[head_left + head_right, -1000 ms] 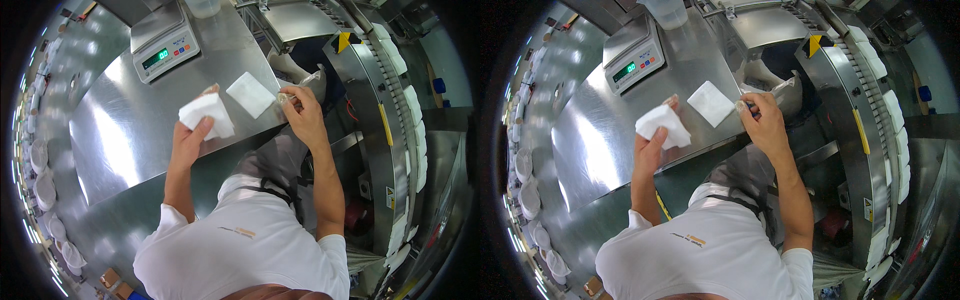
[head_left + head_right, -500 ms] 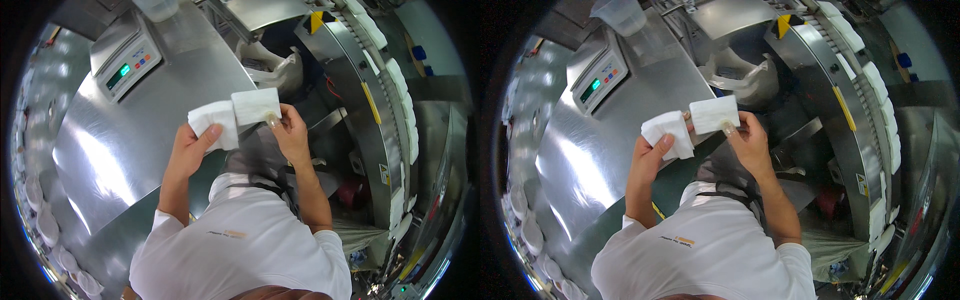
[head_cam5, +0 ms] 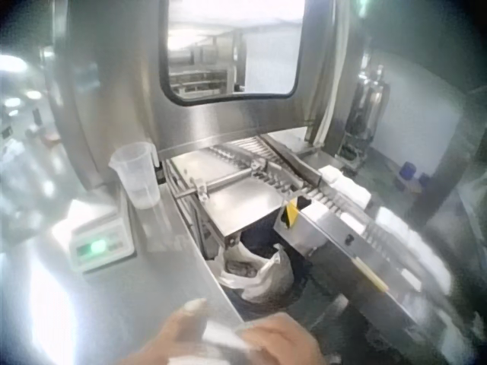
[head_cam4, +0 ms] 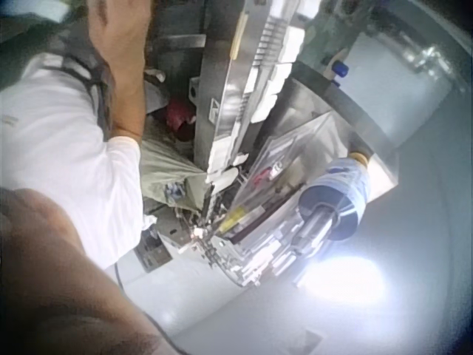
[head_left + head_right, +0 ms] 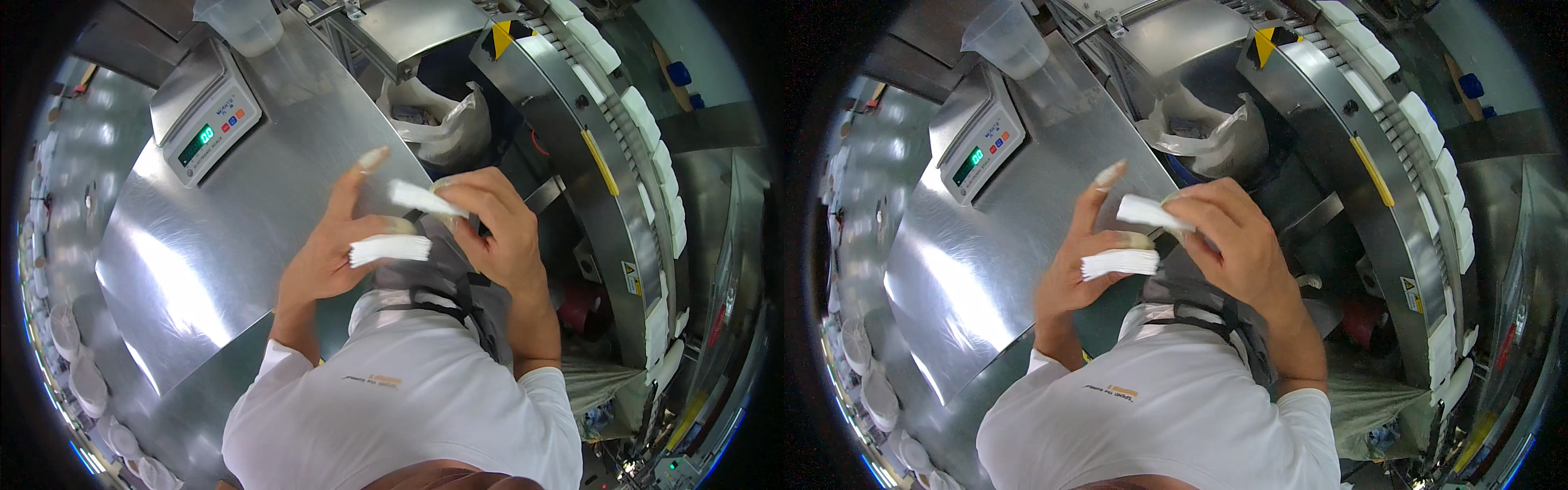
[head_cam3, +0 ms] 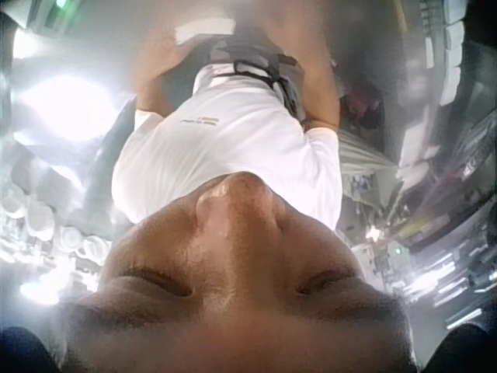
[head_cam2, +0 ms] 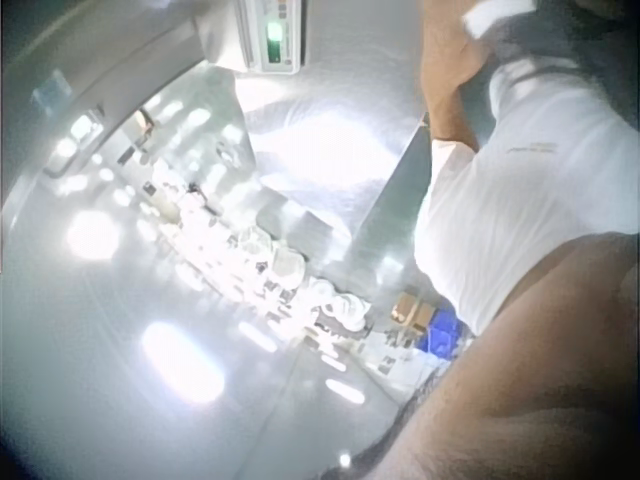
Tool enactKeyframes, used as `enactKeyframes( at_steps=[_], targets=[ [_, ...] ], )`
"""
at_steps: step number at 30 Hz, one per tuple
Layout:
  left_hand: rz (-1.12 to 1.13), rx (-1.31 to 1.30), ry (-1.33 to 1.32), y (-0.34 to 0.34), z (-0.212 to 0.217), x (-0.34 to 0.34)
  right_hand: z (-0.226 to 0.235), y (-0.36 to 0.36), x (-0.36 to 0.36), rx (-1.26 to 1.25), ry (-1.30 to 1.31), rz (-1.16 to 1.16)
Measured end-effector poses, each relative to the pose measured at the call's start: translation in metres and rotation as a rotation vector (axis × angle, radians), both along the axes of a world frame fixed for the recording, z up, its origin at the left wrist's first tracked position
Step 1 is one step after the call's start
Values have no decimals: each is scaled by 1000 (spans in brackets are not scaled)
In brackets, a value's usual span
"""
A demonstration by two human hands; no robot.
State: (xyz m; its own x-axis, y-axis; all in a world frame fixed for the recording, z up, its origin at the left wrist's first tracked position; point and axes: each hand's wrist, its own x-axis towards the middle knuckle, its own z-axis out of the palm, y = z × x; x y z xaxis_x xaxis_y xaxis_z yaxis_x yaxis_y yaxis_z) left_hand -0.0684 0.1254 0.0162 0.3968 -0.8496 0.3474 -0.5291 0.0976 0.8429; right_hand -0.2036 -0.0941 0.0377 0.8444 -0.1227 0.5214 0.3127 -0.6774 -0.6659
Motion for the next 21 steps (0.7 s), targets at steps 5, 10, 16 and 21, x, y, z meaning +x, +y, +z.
enactKeyframes(
  at_steps=[5, 10, 16, 21],
  targets=[
    [-212, -137, 4, -14, -21, 0, 11, 2, -7, -113, -139, 60],
    [-177, -220, -97, -17, -23, -6, 14, 3, -15, -103, -170, 49],
    [-172, -204, -90, -17, -10, -16, 19, 9, -21, -137, -283, -11],
    [-203, -185, -50, -19, -3, -22, 16, 6, -30, -157, -347, -39]
  ],
)
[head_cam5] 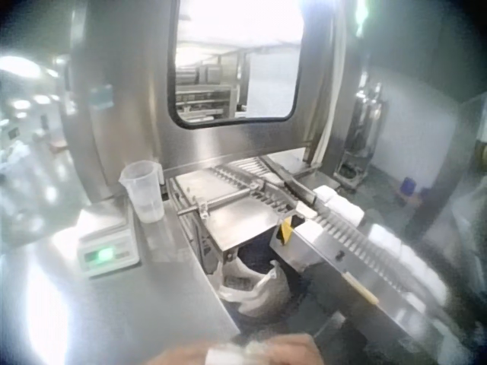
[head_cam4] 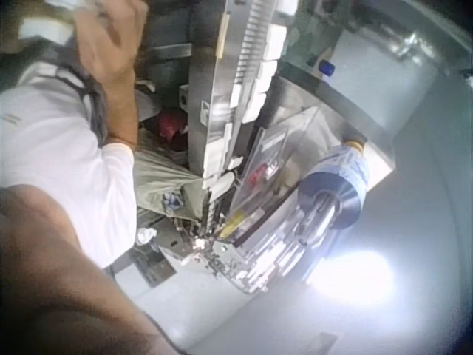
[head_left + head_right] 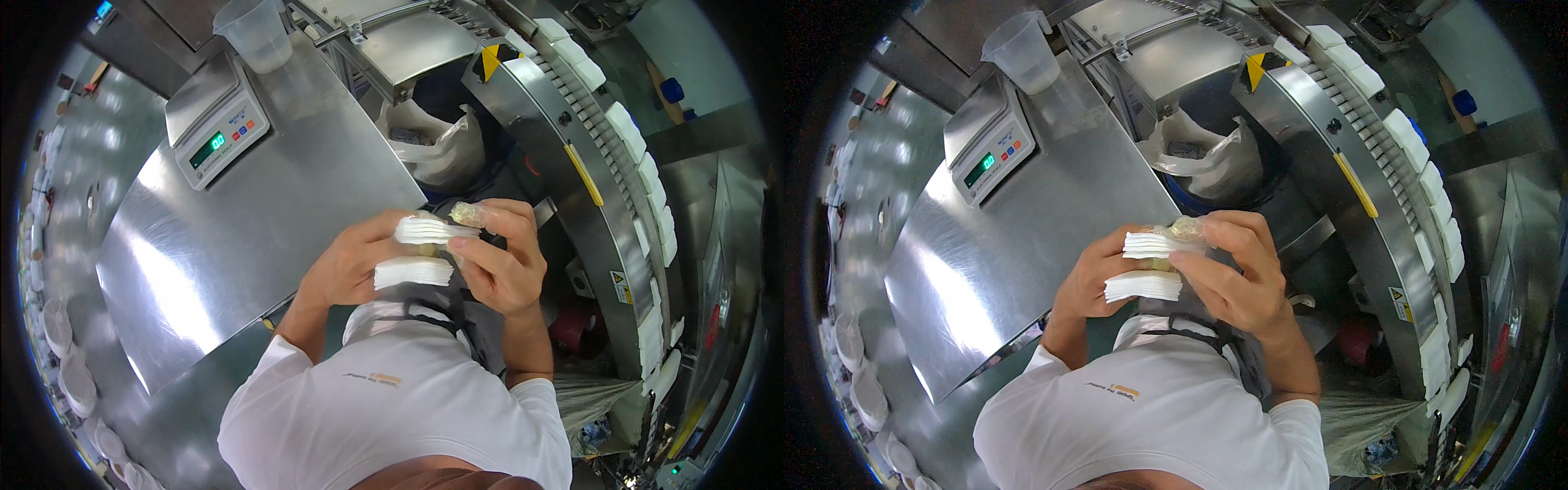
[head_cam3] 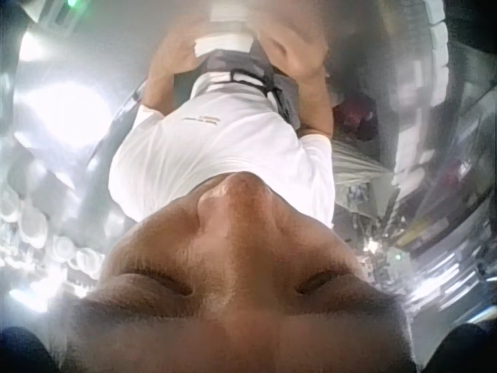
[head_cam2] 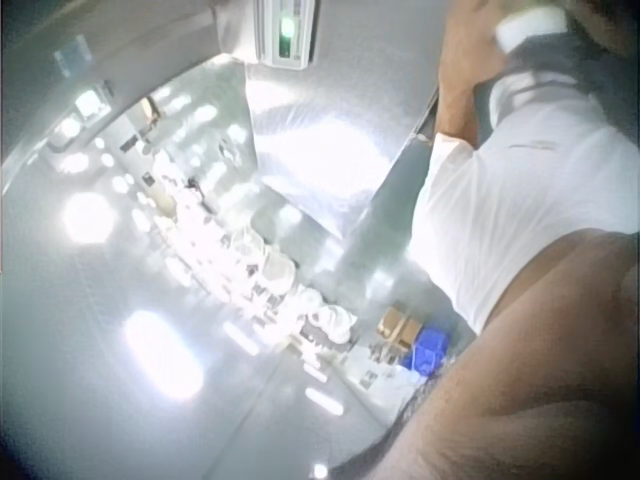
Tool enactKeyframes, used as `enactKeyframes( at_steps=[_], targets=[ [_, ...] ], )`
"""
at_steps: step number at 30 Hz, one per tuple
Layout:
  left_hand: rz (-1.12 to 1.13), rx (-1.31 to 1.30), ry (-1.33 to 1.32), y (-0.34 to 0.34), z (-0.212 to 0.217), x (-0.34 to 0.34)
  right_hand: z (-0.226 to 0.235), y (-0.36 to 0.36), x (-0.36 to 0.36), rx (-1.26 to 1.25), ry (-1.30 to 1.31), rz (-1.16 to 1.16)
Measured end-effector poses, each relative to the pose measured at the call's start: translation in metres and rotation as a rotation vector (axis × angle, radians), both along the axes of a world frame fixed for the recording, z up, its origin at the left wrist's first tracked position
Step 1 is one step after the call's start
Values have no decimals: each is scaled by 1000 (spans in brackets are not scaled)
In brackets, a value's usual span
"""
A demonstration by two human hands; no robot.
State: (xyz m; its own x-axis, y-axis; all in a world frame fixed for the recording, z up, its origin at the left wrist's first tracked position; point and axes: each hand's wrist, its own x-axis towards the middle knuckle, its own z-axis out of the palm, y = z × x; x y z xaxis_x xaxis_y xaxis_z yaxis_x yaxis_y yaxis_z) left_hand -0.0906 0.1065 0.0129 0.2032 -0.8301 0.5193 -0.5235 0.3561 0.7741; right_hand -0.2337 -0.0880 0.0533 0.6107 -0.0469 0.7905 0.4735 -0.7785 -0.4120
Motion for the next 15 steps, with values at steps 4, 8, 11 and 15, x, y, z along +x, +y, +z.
enactKeyframes(
  at_steps=[4, 8, 11, 15],
  targets=[
    [-13, 4, -20, -3, 3, -2, 2, -1, -4, 51, 21, -5],
    [35, 9, -60, -5, 10, -8, 7, 0, -7, 55, 32, -25],
    [47, 32, -48, -4, 16, -12, 4, 0, -7, 38, 6, -33],
    [65, 84, -34, 5, 19, -13, 2, 5, -5, 22, -33, -31]
  ],
)
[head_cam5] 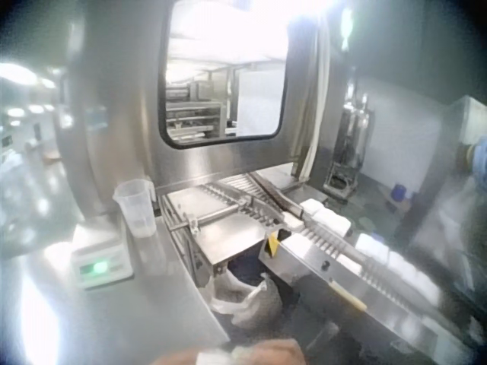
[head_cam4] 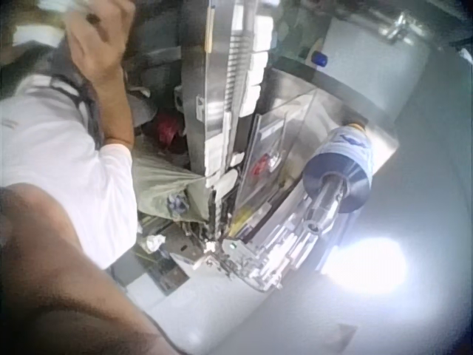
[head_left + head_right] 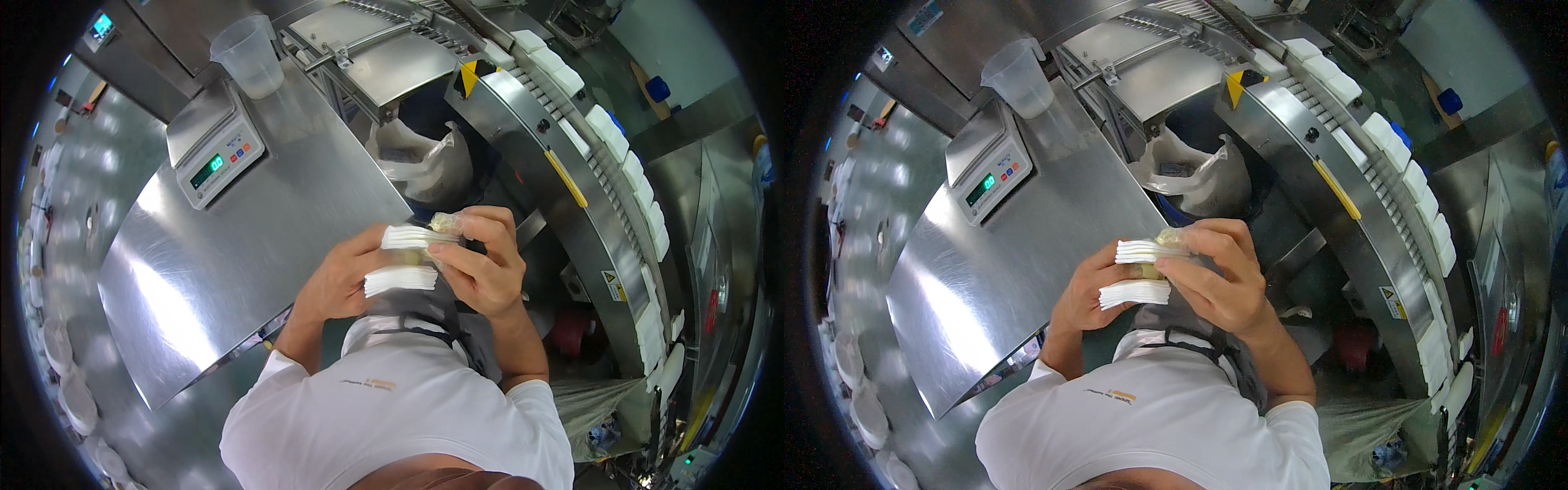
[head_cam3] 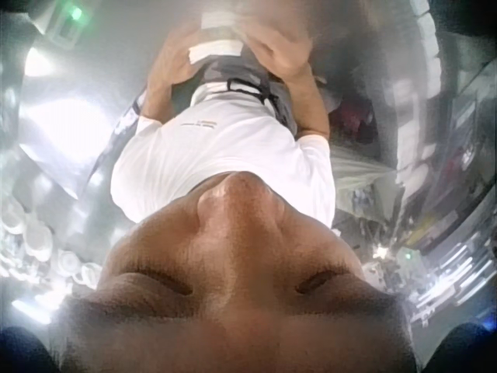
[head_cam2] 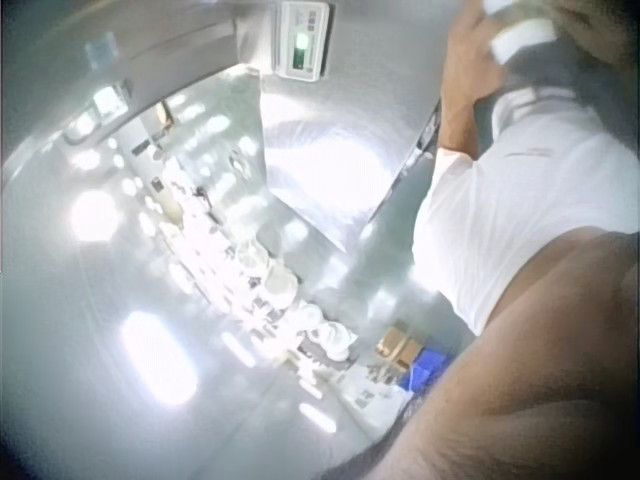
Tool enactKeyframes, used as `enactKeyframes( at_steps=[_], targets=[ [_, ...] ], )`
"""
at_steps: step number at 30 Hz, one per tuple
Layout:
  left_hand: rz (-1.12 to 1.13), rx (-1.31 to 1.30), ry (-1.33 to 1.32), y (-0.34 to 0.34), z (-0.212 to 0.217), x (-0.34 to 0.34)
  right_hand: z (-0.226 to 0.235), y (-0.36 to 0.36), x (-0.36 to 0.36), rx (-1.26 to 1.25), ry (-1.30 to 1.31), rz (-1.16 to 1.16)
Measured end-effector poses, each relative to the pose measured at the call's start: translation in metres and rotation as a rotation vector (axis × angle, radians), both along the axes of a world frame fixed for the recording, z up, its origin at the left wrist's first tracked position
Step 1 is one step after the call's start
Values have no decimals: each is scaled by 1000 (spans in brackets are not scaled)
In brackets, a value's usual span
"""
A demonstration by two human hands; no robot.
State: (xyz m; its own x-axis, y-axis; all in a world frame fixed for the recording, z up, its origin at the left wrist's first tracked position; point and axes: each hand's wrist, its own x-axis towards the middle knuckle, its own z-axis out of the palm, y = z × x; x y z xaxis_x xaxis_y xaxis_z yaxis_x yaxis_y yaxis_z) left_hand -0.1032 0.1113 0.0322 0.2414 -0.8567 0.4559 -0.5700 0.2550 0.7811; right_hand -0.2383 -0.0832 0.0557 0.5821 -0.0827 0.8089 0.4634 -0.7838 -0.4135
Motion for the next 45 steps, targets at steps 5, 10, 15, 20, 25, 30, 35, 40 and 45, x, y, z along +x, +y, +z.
enactKeyframes(
  at_steps=[5, 10, 15, 20, 25, 30, 35, 40, 45],
  targets=[
    [60, 16, 49, 11, -1, 2, 0, 7, 15, -14, -7, 19],
    [256, 121, 782, 34, -42, 0, -2, 8, 42, -129, -44, 45],
    [560, 102, 1056, 61, -49, 40, -62, 26, 145, 131, 59, 320],
    [455, 237, 983, 93, -35, 50, -70, 33, 146, 397, 296, 340],
    [1083, 523, 455, 144, -11, 55, -11, 17, 92, 601, 300, 473],
    [1076, 667, 348, 139, -12, 63, 14, -8, 33, 346, 170, 375],
    [600, 217, 714, 23, -23, -5, 37, -27, -62, 501, 527, 405],
    [-288, 50, 815, -82, -40, -77, 44, 2, -112, 450, 467, -142],
    [-500, 178, 994, -114, -22, -125, 33, -15, -159, 629, 386, -415]
  ],
)
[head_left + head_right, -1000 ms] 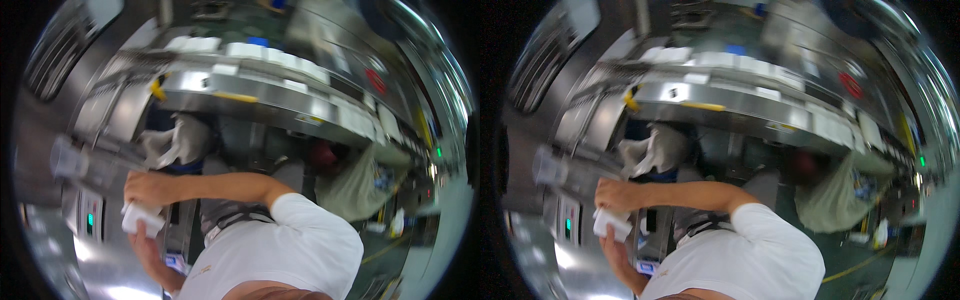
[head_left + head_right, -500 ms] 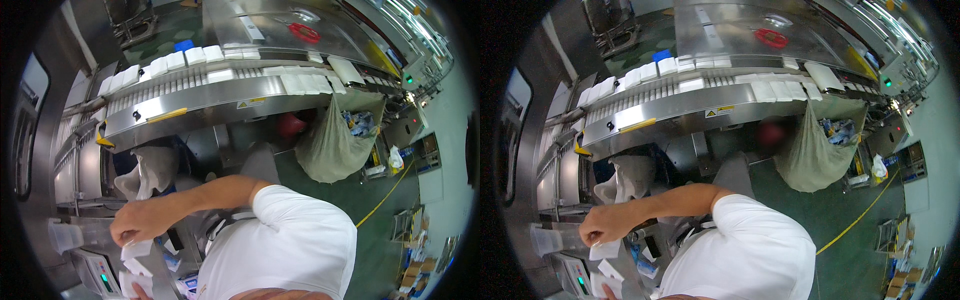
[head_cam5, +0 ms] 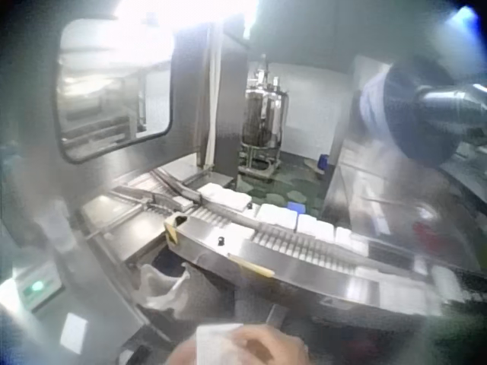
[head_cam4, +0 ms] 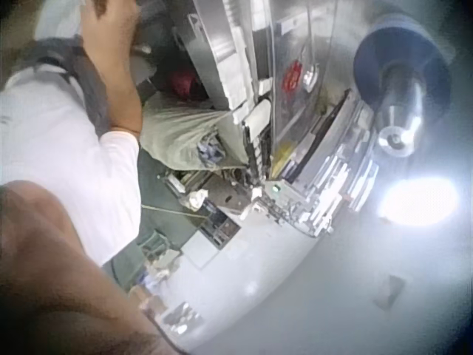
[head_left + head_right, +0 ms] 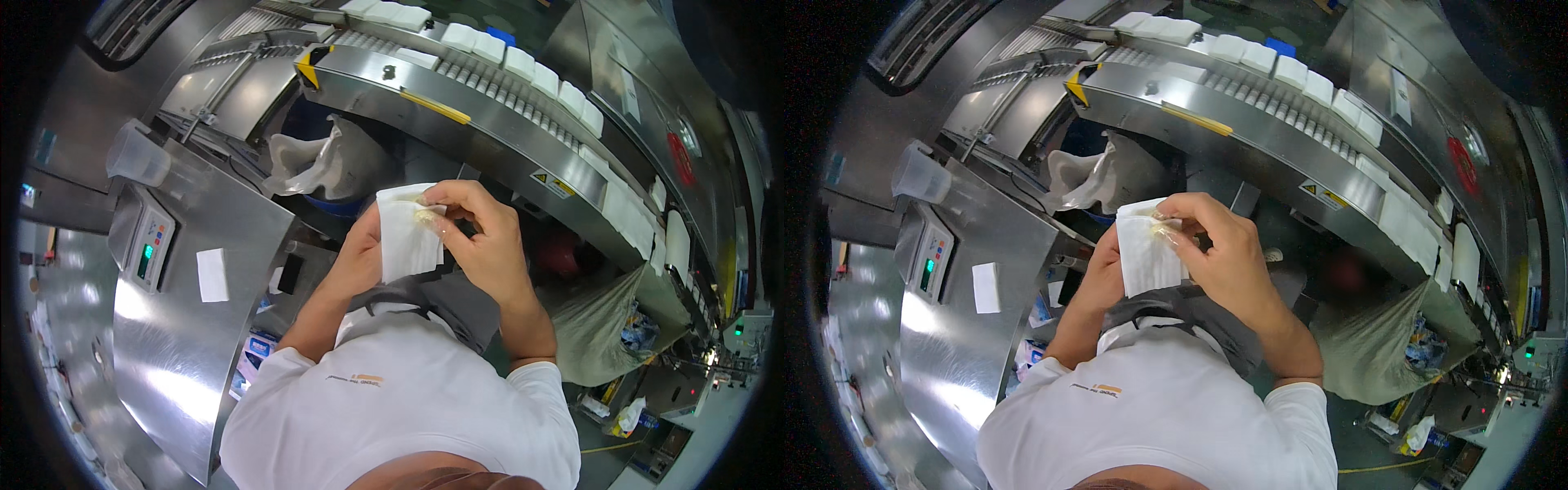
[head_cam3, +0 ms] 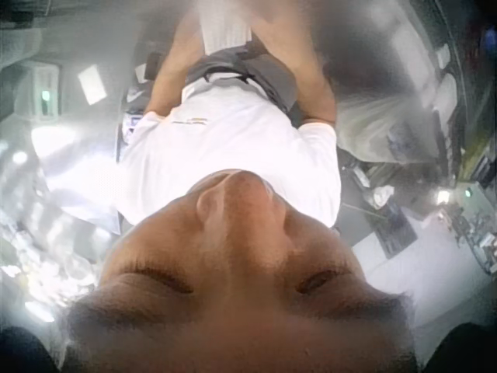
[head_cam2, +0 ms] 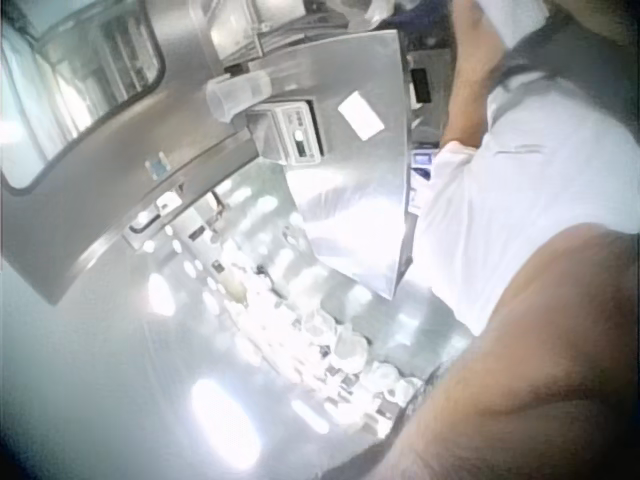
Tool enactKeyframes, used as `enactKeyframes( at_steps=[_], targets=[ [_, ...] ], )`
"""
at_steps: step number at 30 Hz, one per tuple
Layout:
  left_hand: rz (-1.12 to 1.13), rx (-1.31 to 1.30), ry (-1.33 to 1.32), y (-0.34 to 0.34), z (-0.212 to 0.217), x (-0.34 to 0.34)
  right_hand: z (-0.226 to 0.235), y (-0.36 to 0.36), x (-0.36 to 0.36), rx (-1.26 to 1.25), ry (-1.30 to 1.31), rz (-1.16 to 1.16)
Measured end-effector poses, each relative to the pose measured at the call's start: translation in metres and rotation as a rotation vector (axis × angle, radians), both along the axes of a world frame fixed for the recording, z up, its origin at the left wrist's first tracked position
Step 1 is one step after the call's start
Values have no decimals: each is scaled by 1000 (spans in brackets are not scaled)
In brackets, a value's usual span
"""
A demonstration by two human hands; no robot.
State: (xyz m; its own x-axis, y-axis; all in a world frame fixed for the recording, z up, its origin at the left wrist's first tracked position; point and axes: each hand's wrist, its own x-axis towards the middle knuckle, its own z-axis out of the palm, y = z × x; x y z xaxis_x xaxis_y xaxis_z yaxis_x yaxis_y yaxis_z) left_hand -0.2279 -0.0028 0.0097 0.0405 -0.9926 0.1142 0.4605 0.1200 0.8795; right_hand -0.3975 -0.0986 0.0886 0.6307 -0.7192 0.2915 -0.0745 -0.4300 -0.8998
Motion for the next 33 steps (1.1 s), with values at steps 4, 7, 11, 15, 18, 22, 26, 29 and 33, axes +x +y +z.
enactKeyframes(
  at_steps=[4, 7, 11, 15, 18, 22, 26, 29, 33],
  targets=[
    [-117, 50, 61, -7, -7, -11, 0, -2, -26, -40, -33, -52],
    [-164, 54, 30, -10, -2, -9, 6, 1, -32, -16, -35, -98],
    [-169, 46, 56, -10, 18, -11, 13, 3, -30, -11, -25, -116],
    [-129, -126, 15, -11, 14, -15, 17, 4, -26, -29, -28, -116],
    [-119, -150, -73, -10, 19, -14, 18, 7, -23, 30, -72, -118],
    [-80, -118, -228, -10, 21, -10, 18, 10, -23, 77, -97, -135],
    [-38, -150, -307, -11, 25, -9, 14, 16, -21, 52, -127, -177],
    [4, -209, -366, -9, 27, -7, 13, 18, -20, 10, -145, -196],
    [-18, -155, -245, -3, 24, -7, 2, 11, -22, -58, -239, -232]
  ],
)
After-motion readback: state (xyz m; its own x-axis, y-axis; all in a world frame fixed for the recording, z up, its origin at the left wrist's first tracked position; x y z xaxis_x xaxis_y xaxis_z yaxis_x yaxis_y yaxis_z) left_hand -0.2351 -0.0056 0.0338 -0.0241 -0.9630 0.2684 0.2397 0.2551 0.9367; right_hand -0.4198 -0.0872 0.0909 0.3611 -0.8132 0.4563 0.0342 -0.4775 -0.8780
